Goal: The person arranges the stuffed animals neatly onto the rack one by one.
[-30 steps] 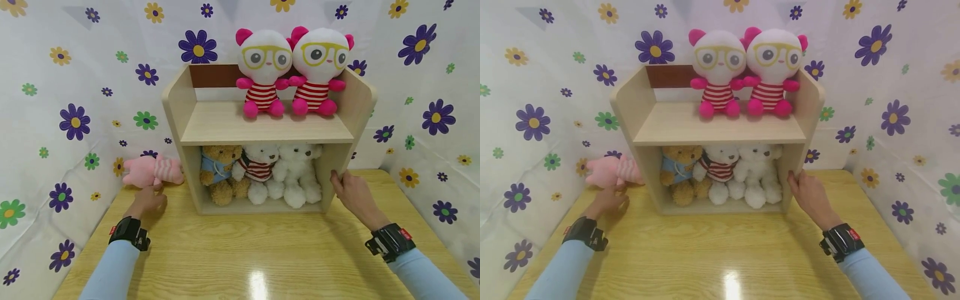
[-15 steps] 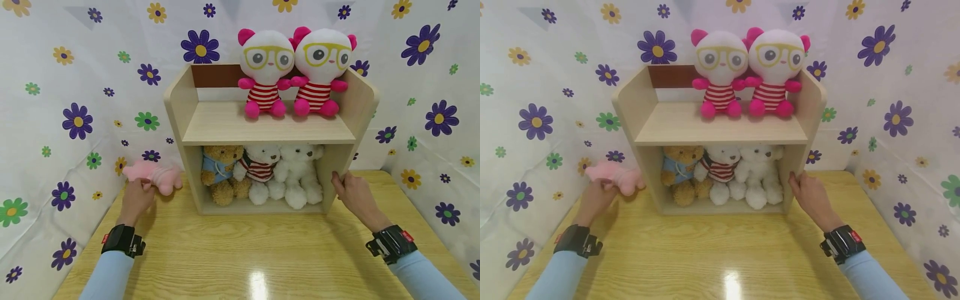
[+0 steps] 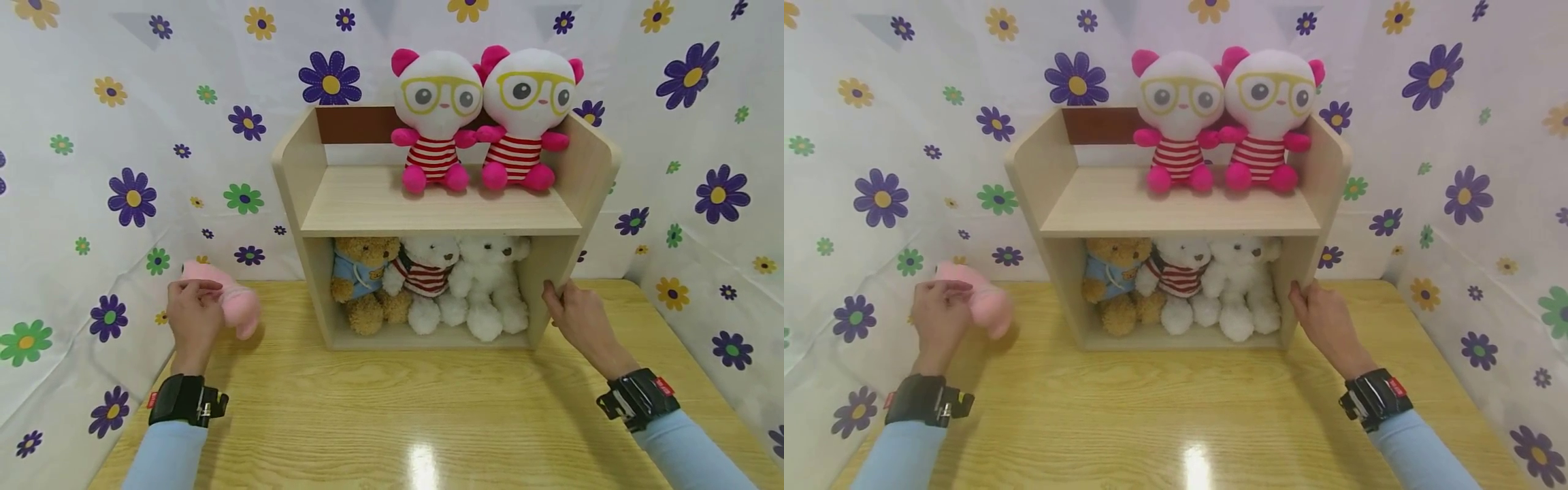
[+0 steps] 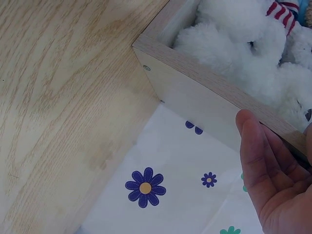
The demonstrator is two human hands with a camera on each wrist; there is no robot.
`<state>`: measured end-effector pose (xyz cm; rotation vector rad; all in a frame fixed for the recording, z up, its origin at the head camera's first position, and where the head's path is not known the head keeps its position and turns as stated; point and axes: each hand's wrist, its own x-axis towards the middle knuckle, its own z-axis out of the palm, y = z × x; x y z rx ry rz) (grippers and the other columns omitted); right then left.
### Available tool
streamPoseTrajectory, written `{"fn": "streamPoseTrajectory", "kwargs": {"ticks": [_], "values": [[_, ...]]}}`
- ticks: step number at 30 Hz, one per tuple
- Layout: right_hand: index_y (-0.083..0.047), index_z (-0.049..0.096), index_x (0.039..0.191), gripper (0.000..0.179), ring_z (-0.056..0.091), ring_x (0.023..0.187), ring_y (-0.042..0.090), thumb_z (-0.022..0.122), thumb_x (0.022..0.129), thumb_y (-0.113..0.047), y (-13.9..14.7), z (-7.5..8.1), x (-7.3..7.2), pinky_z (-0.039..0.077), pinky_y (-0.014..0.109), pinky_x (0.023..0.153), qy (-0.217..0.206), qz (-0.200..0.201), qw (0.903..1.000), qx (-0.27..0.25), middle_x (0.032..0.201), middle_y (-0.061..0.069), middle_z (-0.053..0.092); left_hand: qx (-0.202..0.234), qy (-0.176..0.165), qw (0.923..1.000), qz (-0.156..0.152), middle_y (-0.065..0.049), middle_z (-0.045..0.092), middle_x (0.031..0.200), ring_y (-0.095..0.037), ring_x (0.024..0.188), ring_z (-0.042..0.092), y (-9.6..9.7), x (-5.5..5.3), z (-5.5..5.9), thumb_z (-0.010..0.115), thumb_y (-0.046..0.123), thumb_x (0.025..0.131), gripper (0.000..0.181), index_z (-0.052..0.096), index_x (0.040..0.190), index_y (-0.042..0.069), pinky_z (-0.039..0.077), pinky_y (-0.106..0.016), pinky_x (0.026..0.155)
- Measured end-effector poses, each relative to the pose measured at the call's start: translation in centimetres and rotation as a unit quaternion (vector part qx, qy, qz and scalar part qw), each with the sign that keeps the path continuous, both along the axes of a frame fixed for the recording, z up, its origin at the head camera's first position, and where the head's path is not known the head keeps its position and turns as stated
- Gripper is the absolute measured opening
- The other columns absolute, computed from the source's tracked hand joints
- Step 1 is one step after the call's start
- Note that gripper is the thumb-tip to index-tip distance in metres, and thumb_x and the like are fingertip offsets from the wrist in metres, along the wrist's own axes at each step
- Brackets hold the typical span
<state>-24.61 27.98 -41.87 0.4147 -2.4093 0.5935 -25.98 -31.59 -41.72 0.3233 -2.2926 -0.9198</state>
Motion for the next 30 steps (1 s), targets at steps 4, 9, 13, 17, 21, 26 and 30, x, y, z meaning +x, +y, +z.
{"fn": "streamPoseTrajectory", "kwargs": {"ticks": [4,9,13,17,21,26,30], "values": [[-0.003,0.05,0.07,0.034,0.05,0.041,0.01,0.053,0.103,-0.011,-0.1,0.1,0.0,0.029,0.018,0.038,-0.019,-0.001,0.9998,-0.006,0.051,0.007,0.056,-0.095,0.028,0.993,-0.065,-0.026,0.05,0.115,-0.043,0.102,0.054,0.4,0.6,0.0,0.046,-0.018,0.087,0.022,0.066,0.094,-0.012,0.046,-0.054,0.086],[-0.003,0.051,0.071,0.035,0.05,0.041,0.01,0.053,0.104,-0.012,-0.2,0.0,0.0,0.03,0.018,0.037,-0.032,-0.004,0.9994,-0.013,0.052,0.007,0.055,-0.237,0.067,0.954,-0.17,-0.023,0.058,0.102,-0.039,0.079,0.055,0.5,0.5,-1.2,0.053,-0.023,0.076,0.024,0.066,0.084,-0.005,0.046,-0.05,0.069],[-0.002,0.051,0.072,0.033,0.054,0.041,0.013,0.054,0.103,-0.011,0.0,-0.1,0.0,0.03,0.017,0.037,-0.02,-0.002,0.9997,-0.014,0.052,0.008,0.057,-0.254,0.034,0.9393,-0.228,-0.021,0.062,0.098,-0.032,0.077,0.057,0.8,0.5,-2.8,0.059,-0.02,0.077,0.026,0.065,0.096,-0.002,0.05,-0.045,0.067],[-0.001,0.054,0.074,0.033,0.057,0.042,0.013,0.053,0.104,-0.013,0.0,-0.1,0.1,0.032,0.017,0.037,-0.034,-0.003,0.9992,-0.021,0.053,0.009,0.06,-0.189,-0.002,0.9533,-0.235,-0.026,0.064,0.11,-0.039,0.086,0.064,0.6,0.6,-3.6,0.063,-0.012,0.084,0.034,0.06,0.118,-0.007,0.056,-0.052,0.076],[0.0,0.054,0.076,0.031,0.055,0.042,0.011,0.053,0.104,-0.012,0.0,-0.1,0.1,0.032,0.017,0.037,-0.03,0.001,0.9994,-0.019,0.054,0.009,0.06,-0.145,-0.052,0.9654,-0.211,-0.034,0.058,0.126,-0.049,0.102,0.063,0.3,0.8,-3.0,0.071,0.006,0.09,0.048,0.054,0.131,-0.011,0.053,-0.062,0.087],[-0.001,0.053,0.075,0.028,0.055,0.041,0.012,0.055,0.103,-0.008,0.0,-0.2,0.1,0.031,0.016,0.037,-0.002,0.01,0.9999,-0.01,0.053,0.008,0.058,-0.172,-0.167,0.9525,-0.188,-0.028,0.063,0.101,-0.038,0.087,0.057,-0.1,1.0,-1.9,0.073,0.026,0.092,0.049,0.059,0.119,-0.012,0.048,-0.047,0.074],[-0.001,0.053,0.075,0.028,0.055,0.04,0.013,0.055,0.102,-0.006,0.0,-0.2,0.1,0.032,0.017,0.037,0.002,0.011,0.9999,-0.008,0.052,0.009,0.057,-0.179,-0.242,0.9326,-0.199,-0.013,0.059,0.08,-0.026,0.074,0.053,0.0,1.1,-1.5,0.071,0.034,0.094,0.045,0.06,0.112,-0.006,0.039,-0.033,0.063]]}}
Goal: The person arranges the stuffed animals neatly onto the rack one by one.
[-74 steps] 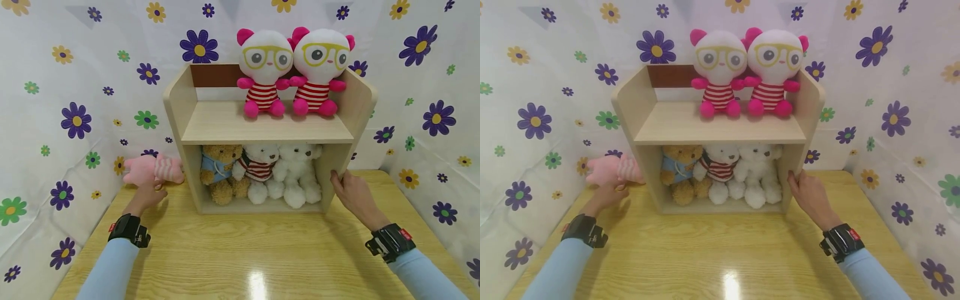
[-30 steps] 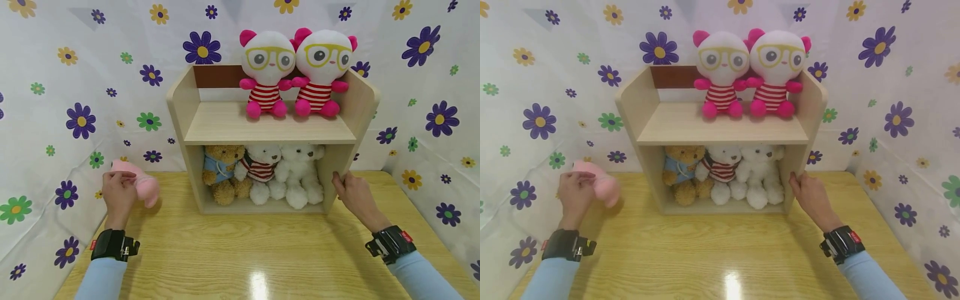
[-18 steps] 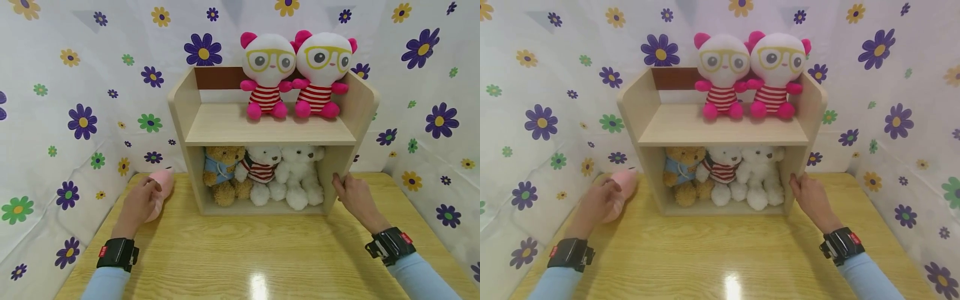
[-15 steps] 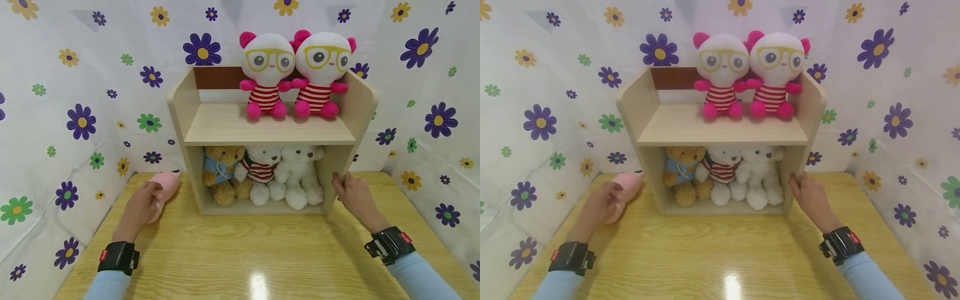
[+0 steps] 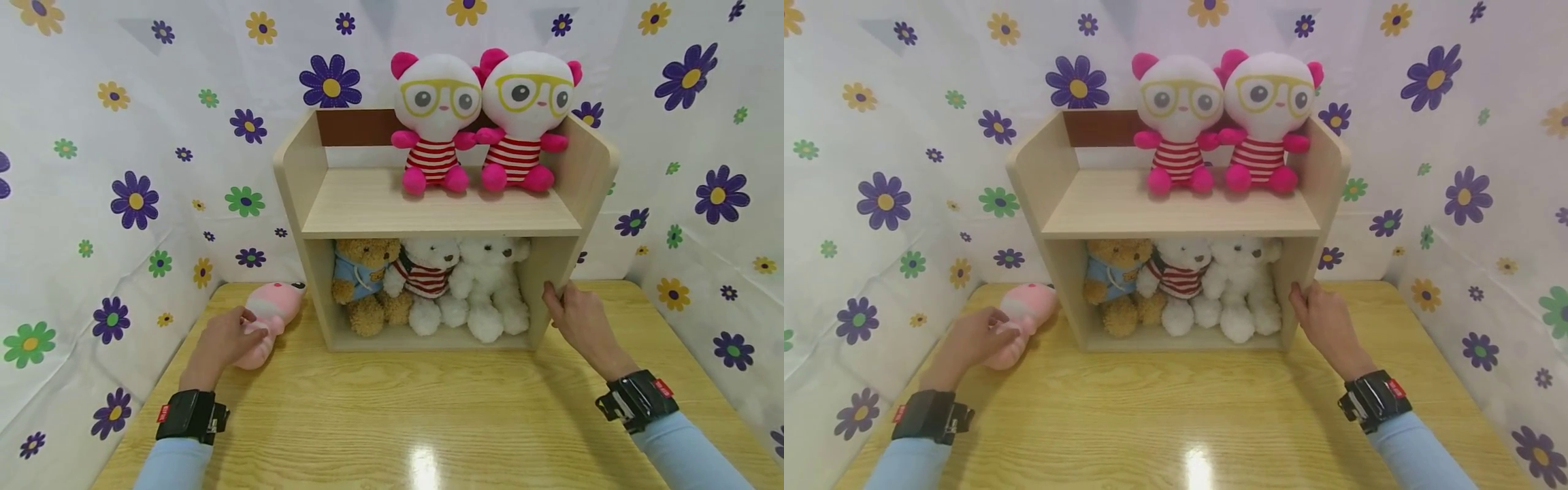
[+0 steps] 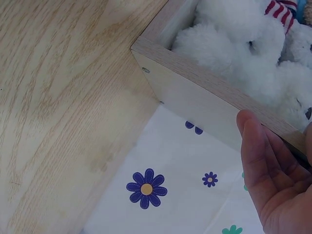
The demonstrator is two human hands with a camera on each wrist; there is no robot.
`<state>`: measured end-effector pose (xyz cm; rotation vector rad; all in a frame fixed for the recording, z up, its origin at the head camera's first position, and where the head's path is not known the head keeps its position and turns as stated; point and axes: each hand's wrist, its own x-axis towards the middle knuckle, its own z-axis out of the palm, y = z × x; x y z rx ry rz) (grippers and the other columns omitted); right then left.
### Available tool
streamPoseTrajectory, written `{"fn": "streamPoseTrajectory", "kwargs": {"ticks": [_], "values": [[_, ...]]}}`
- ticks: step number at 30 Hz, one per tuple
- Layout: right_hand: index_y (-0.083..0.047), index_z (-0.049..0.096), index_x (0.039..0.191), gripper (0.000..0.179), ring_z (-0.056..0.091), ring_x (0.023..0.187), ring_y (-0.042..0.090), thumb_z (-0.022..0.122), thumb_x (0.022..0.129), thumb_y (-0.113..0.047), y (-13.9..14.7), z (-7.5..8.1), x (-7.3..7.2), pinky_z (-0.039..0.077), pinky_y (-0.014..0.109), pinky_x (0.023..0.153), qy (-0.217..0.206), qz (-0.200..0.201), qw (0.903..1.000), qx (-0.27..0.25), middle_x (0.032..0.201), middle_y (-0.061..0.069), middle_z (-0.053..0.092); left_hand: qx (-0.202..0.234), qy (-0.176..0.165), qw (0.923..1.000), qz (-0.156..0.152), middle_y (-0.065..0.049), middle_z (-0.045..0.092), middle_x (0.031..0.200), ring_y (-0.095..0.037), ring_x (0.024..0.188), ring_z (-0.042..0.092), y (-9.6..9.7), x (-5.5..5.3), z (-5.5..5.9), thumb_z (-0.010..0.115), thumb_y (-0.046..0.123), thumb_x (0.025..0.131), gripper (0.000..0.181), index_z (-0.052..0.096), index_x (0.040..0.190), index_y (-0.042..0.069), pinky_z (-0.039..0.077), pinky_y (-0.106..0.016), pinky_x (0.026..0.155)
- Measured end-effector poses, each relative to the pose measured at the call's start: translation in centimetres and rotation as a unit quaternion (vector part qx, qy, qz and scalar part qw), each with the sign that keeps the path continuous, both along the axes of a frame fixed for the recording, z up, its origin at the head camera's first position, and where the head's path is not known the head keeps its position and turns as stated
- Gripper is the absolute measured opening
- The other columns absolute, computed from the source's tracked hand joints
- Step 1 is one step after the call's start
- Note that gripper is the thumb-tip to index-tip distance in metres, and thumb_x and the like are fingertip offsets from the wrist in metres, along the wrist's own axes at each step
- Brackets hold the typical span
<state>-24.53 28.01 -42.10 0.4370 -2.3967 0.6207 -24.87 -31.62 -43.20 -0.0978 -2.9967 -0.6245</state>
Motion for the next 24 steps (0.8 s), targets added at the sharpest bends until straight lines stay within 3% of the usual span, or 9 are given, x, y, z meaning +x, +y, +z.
{"fn": "streamPoseTrajectory", "kwargs": {"ticks": [3,9,13,19,24], "values": [[0.0,0.053,0.075,0.029,0.055,0.041,0.014,0.053,0.103,-0.008,-0.2,0.1,-0.2,0.033,0.019,0.037,-0.013,-0.003,0.9999,-0.008,0.053,0.01,0.058,-0.008,-0.028,0.9996,0.004,-0.011,0.056,0.079,-0.026,0.075,0.052,0.1,-0.1,0.1,0.071,0.035,0.094,0.043,0.057,0.112,-0.002,0.037,-0.032,0.063],[0.001,0.056,0.08,0.03,0.056,0.043,0.011,0.05,0.105,-0.013,-0.5,0.1,-0.3,0.037,0.02,0.037,-0.047,0.001,0.9984,-0.029,0.055,0.011,0.061,-0.012,-0.023,0.9993,0.028,-0.016,0.057,0.08,-0.03,0.074,0.055,0.5,0.3,-0.4,0.074,0.031,0.09,0.046,0.054,0.112,-0.005,0.042,-0.037,0.062],[0.001,0.057,0.083,0.025,0.055,0.043,0.009,0.052,0.104,-0.011,-0.5,0.1,-0.2,0.037,0.019,0.037,-0.037,0.007,0.9987,-0.034,0.055,0.009,0.06,0.004,-0.004,0.9991,0.043,-0.03,0.067,0.095,-0.038,0.081,0.062,1.2,0.9,-0.9,0.077,0.033,0.087,0.057,0.056,0.115,-0.012,0.052,-0.049,0.071],[0.0,0.057,0.081,0.025,0.056,0.042,0.01,0.054,0.103,-0.01,-0.5,0.1,-0.2,0.036,0.018,0.037,-0.023,0.005,0.9991,-0.035,0.054,0.009,0.061,-0.006,0.003,0.9986,0.053,-0.021,0.067,0.085,-0.031,0.075,0.059,1.5,1.2,-1.0,0.077,0.031,0.087,0.045,0.066,0.105,-0.008,0.047,-0.042,0.067],[0.002,0.059,0.083,0.023,0.06,0.042,0.016,0.054,0.102,-0.01,-0.4,-0.1,0.0,0.038,0.017,0.037,-0.025,-0.002,0.9987,-0.044,0.056,0.012,0.062,0.01,-0.013,0.9962,0.085,-0.03,0.07,0.101,-0.037,0.085,0.063,1.1,1.0,-1.0,0.074,0.04,0.09,0.058,0.065,0.116,-0.012,0.052,-0.048,0.075]]}}
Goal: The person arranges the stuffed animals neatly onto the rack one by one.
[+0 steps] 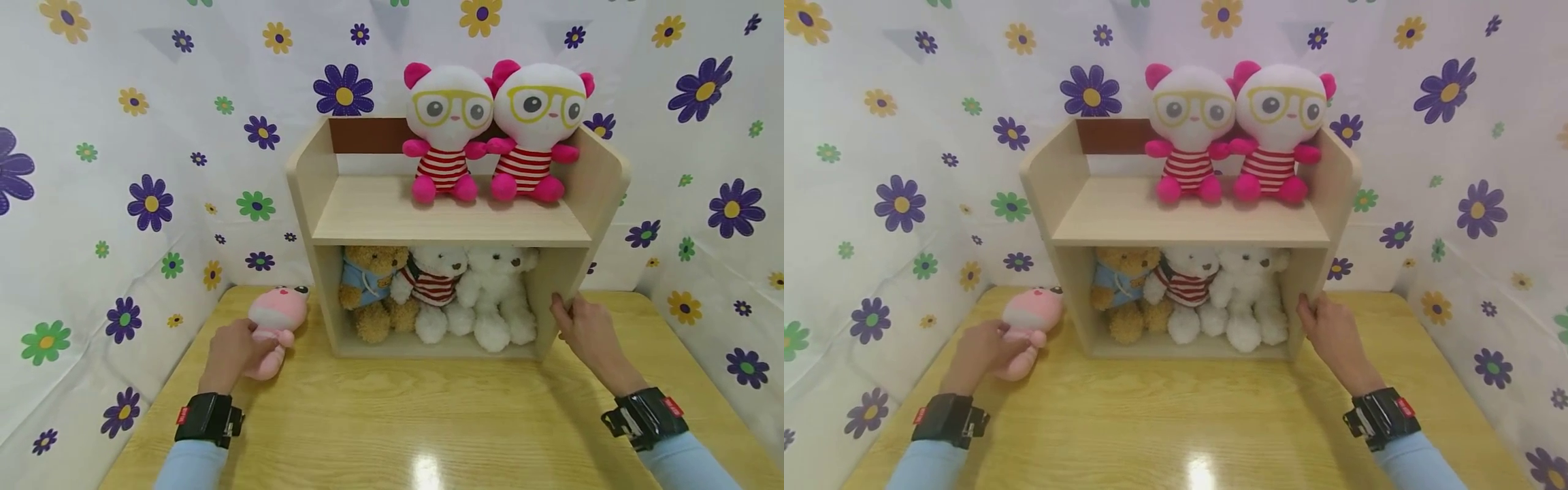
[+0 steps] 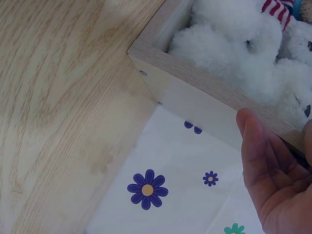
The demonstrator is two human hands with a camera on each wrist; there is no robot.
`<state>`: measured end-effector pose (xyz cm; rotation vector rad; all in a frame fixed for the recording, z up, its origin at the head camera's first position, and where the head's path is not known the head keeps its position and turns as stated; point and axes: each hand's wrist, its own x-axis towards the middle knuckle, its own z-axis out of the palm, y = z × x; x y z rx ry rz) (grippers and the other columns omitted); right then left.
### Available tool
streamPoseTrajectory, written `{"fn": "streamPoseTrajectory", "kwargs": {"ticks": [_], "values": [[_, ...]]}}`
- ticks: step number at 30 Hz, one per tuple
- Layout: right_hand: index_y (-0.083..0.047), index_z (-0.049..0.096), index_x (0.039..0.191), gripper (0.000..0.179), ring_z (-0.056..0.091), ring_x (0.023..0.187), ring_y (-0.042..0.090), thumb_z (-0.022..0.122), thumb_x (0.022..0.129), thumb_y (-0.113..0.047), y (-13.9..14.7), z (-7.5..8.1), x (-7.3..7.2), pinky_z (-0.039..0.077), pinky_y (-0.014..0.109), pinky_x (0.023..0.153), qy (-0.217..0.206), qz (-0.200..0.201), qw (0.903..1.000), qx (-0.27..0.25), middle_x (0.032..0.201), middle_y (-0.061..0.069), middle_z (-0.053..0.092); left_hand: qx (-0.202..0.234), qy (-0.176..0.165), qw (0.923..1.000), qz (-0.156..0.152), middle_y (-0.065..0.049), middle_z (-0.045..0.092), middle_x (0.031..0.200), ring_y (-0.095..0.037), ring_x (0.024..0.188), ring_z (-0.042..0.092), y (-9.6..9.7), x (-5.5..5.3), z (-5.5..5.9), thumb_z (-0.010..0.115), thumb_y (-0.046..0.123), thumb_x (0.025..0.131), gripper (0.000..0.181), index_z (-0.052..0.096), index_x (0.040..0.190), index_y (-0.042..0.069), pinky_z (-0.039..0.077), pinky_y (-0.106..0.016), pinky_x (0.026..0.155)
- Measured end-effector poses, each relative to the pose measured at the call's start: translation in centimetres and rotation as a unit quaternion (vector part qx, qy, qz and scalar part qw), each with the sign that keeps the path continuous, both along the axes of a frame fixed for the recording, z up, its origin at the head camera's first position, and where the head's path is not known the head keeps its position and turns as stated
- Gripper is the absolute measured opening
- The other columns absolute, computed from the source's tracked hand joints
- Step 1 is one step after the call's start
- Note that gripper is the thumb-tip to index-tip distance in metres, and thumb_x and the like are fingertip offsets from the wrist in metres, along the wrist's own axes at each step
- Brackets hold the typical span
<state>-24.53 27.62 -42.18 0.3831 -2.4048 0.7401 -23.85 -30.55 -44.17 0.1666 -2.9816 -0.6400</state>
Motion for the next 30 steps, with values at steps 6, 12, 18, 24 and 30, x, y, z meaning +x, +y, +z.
{"fn": "streamPoseTrajectory", "kwargs": {"ticks": [6,12,18,24,30], "values": [[0.002,0.059,0.082,0.025,0.063,0.044,0.021,0.053,0.103,-0.011,-0.1,0.0,0.4,0.039,0.016,0.038,-0.012,-0.004,0.9999,-0.004,0.057,0.012,0.062,0.061,0.022,0.9971,0.04,-0.032,0.069,0.113,-0.04,0.093,0.065,-0.9,0.5,0.1,0.072,0.041,0.091,0.06,0.063,0.12,-0.011,0.053,-0.045,0.073],[0.002,0.059,0.08,0.031,0.063,0.044,0.02,0.051,0.105,-0.014,-0.1,0.1,0.7,0.039,0.017,0.038,-0.035,-0.014,0.9993,0.001,0.056,0.012,0.063,0.134,0.104,0.9803,0.101,-0.028,0.07,0.118,-0.041,0.105,0.067,-1.0,1.6,0.6,0.074,0.05,0.089,0.068,0.063,0.128,-0.005,0.052,-0.044,0.079],[0.003,0.059,0.081,0.032,0.062,0.043,0.016,0.05,0.106,-0.016,0.0,0.5,0.8,0.039,0.018,0.037,-0.047,-0.012,0.9988,0.01,0.057,0.012,0.063,0.237,0.289,0.9137,0.159,-0.019,0.076,0.115,-0.007,0.092,0.071,1.2,2.8,4.3,0.08,0.045,0.086,0.057,0.071,0.126,0.006,0.049,-0.009,0.075],[0.0,0.06,0.081,0.03,0.054,0.041,-0.002,0.052,0.105,-0.016,0.0,0.7,1.2,0.039,0.017,0.037,-0.043,-0.003,0.999,0.014,0.056,0.007,0.063,0.325,0.46,0.8216,0.087,-0.002,0.078,0.11,0.003,0.089,0.07,4.8,4.4,10.2,0.084,0.019,0.085,0.041,0.074,0.124,0.011,0.053,-0.009,0.079],[0.0,0.059,0.081,0.028,0.058,0.041,0.006,0.053,0.104,-0.013,-0.1,0.7,1.6,0.041,0.016,0.038,-0.04,0.001,0.9992,0.01,0.055,0.007,0.061,0.368,0.52,0.7696,-0.04,0.003,0.076,0.104,-0.01,0.089,0.073,10.5,5.6,15.4,0.085,0.004,0.079,0.043,0.073,0.12,0.002,0.056,-0.015,0.074]]}}
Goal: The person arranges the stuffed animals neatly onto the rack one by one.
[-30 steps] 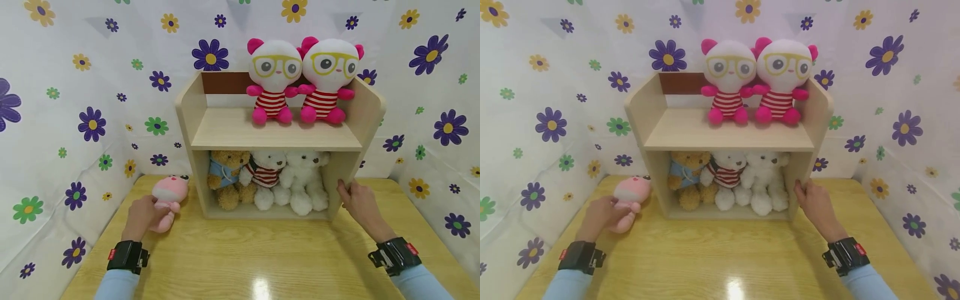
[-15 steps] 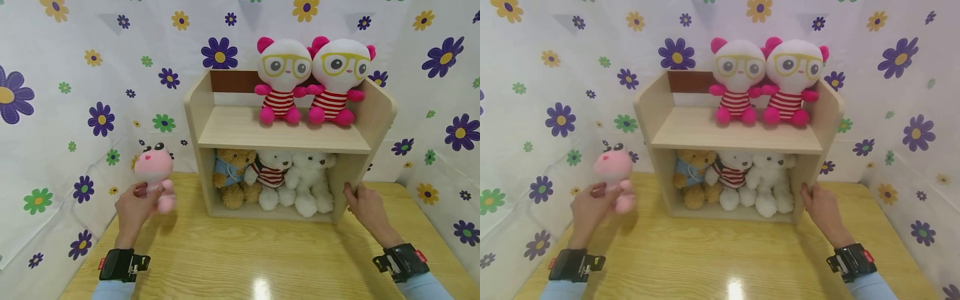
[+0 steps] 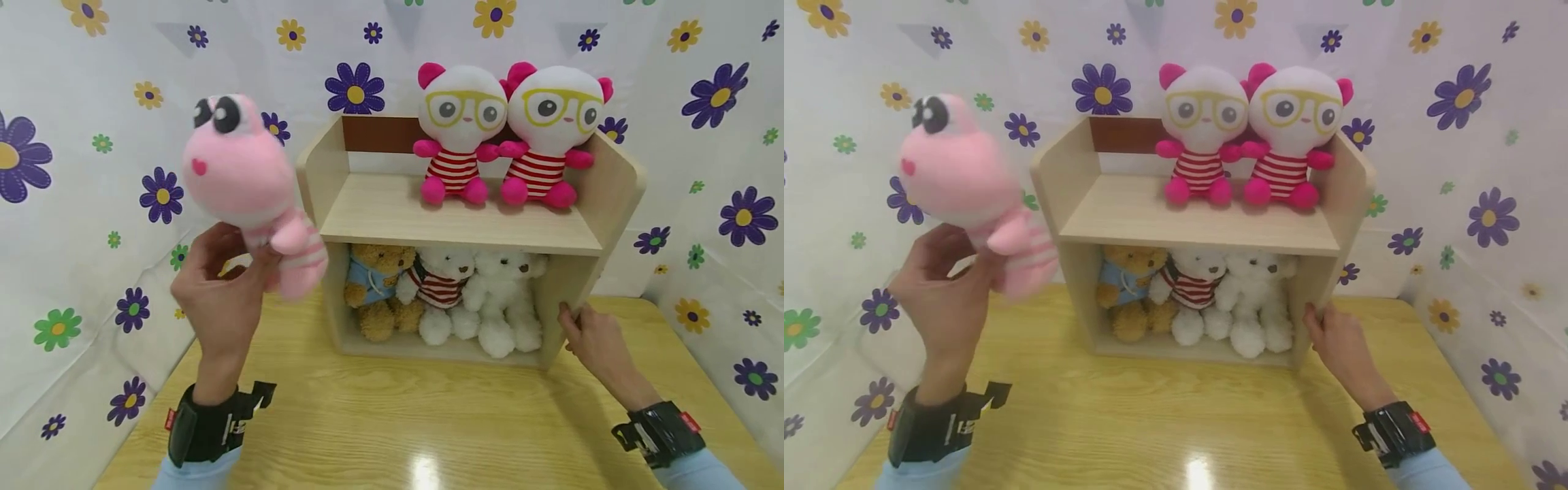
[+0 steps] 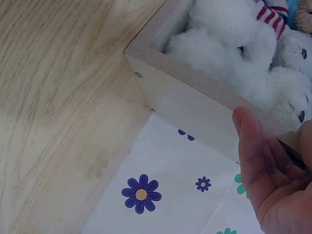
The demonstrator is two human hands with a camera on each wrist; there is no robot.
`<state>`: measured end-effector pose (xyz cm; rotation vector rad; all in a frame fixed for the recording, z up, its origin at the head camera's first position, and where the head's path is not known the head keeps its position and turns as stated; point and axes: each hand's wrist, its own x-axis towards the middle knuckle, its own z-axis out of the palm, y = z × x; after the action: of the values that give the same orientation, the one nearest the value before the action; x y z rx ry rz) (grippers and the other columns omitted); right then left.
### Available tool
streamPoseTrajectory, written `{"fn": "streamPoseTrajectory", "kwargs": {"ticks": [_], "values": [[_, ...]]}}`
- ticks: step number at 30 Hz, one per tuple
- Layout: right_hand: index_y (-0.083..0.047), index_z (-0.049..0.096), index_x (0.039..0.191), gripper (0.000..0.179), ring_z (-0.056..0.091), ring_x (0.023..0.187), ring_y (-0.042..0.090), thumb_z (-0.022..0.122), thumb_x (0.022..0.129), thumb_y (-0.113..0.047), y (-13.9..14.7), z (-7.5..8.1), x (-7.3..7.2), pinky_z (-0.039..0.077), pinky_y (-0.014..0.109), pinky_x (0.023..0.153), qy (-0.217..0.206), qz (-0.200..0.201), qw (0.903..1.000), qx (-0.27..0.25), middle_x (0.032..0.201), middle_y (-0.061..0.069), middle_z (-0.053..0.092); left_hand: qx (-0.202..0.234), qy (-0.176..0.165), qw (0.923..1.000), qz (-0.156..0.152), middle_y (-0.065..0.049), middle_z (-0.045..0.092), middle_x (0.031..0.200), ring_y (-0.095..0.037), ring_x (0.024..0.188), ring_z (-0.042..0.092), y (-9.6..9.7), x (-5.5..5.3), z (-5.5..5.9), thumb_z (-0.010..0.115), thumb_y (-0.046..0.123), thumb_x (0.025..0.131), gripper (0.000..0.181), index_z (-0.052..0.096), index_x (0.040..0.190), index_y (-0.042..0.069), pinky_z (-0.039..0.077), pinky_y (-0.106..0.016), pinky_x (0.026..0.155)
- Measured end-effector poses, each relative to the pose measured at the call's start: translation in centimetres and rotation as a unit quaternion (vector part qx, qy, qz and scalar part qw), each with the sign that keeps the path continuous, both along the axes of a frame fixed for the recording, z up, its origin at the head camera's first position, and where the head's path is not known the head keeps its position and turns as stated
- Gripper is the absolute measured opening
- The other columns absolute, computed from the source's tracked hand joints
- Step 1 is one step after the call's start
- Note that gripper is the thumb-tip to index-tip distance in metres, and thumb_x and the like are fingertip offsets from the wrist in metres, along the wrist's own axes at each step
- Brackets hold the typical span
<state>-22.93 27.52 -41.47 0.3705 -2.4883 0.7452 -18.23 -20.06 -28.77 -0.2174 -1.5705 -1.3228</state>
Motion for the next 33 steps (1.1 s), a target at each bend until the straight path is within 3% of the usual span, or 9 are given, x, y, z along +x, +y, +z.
{"fn": "streamPoseTrajectory", "kwargs": {"ticks": [3,5,11,15,18,23,33], "values": [[0.0,0.057,0.079,0.025,0.059,0.039,0.01,0.054,0.102,-0.009,0.1,-0.2,0.3,0.039,0.015,0.036,0.023,-0.002,0.9997,0.005,0.053,0.008,0.061,-0.038,0.007,0.9988,-0.031,-0.001,0.076,0.105,-0.01,0.089,0.073,2.7,-0.5,1.6,0.087,0.006,0.077,0.046,0.074,0.121,0.005,0.056,-0.015,0.069],[0.001,0.057,0.08,0.025,0.059,0.039,0.011,0.053,0.103,-0.009,0.2,-0.4,0.3,0.038,0.015,0.036,0.024,-0.004,0.9997,0.007,0.053,0.008,0.061,-0.064,0.007,0.9974,-0.034,-0.004,0.076,0.106,-0.011,0.088,0.072,4.2,-1.4,2.5,0.09,0.01,0.076,0.047,0.074,0.12,0.007,0.055,-0.016,0.069],[0.002,0.057,0.079,0.03,0.06,0.041,0.014,0.05,0.105,-0.013,0.5,-0.4,0.1,0.038,0.017,0.037,0.005,-0.012,0.9999,0.004,0.052,0.007,0.059,-0.14,0.004,0.9899,-0.02,-0.01,0.077,0.103,-0.016,0.084,0.07,7.8,-4.8,4.9,0.092,0.029,0.076,0.052,0.073,0.116,0.003,0.054,-0.024,0.078],[0.002,0.057,0.079,0.03,0.06,0.041,0.014,0.05,0.105,-0.012,0.7,-0.4,0.0,0.037,0.017,0.037,0.008,-0.014,0.9999,0.002,0.051,0.006,0.059,-0.188,-0.049,0.9809,0.016,-0.012,0.072,0.103,-0.02,0.088,0.066,9.5,-7.1,6.3,0.087,0.036,0.08,0.053,0.068,0.116,0.001,0.052,-0.031,0.083],[0.002,0.057,0.078,0.031,0.062,0.041,0.016,0.05,0.105,-0.013,0.6,-0.4,-0.1,0.037,0.017,0.037,0.013,-0.013,0.9998,0.0,0.05,0.006,0.058,-0.22,-0.11,0.9673,0.061,-0.014,0.066,0.105,-0.025,0.097,0.062,10.3,-8.8,7.0,0.084,0.039,0.084,0.056,0.061,0.117,0.001,0.049,-0.036,0.086],[0.003,0.058,0.082,0.029,0.063,0.042,0.018,0.05,0.104,-0.013,0.3,-0.5,-0.1,0.037,0.015,0.036,0.015,-0.006,0.9999,0.004,0.051,0.007,0.059,-0.254,-0.183,0.9447,0.098,-0.017,0.054,0.116,-0.03,0.112,0.055,10.9,-10.9,7.2,0.077,0.039,0.091,0.049,0.055,0.116,0.002,0.049,-0.04,0.096],[0.005,0.058,0.086,0.024,0.062,0.041,0.018,0.052,0.104,-0.01,-0.1,-0.5,-0.1,0.038,0.014,0.037,0.027,-0.001,0.9996,0.01,0.056,0.012,0.062,-0.26,-0.225,0.9334,0.102,-0.021,0.048,0.124,-0.038,0.117,0.057,10.9,-12.9,6.3,0.069,0.039,0.097,0.052,0.06,0.127,-0.003,0.048,-0.043,0.105]]}}
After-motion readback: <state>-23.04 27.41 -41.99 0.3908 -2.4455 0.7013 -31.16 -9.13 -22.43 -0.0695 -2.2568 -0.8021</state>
